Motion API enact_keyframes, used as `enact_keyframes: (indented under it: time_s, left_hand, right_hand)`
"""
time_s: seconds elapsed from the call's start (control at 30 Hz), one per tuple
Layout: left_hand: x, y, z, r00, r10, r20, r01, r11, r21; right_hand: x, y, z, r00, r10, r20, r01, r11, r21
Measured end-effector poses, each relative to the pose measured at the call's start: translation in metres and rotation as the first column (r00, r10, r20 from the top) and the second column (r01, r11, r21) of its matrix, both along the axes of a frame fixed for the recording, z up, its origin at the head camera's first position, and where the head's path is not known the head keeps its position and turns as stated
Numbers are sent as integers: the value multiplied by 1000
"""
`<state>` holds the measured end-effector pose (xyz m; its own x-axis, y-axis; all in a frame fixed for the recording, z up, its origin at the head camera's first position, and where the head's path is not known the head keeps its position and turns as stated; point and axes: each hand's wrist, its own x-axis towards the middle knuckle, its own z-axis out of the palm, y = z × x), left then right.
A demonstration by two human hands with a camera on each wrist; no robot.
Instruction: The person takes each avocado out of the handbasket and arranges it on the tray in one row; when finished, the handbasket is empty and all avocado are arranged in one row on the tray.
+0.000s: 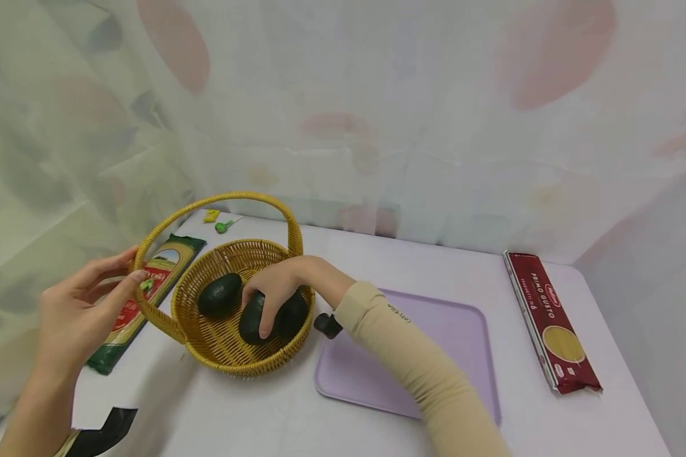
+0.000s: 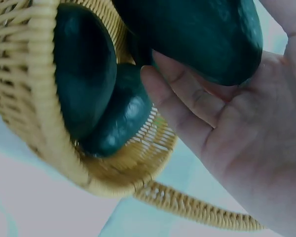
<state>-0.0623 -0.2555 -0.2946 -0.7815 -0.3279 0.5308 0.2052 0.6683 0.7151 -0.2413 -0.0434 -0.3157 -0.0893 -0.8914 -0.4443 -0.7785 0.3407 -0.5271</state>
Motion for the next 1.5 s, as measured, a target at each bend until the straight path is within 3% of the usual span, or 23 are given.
enact_keyframes:
  time_s: [0.3,0.53,0.87,1.07,1.23,1.5]
  left_hand:
    - [-2,-2,-1,999,-19,-32,19,1000,15]
    - [-1,-3,-2,1000,6,-13,-6,1000,16]
    - [-1,-5,-3,1000,5,-15,-5,999,38]
    - [-1,-5,-2,999,-6,-34,8,999,45]
    - [0,-6,-2,1000,13,-21,-12,999,51]
    - [1,-6,-3,999,41,6,-42,998,50]
  right_hand:
    - [-8,35,7,998,-43,47,48,994,-103]
    - [-15,68,9,992,-115,56,123,979,-160]
    - [-22,118,1,960,-256,110,273,943,-189]
    - [-20,143,-19,918,-365,153,390,900,-194]
    - [-18,159,-38,869,-459,185,491,847,-204]
    - [-13,175,-67,760,-609,229,650,715,-255]
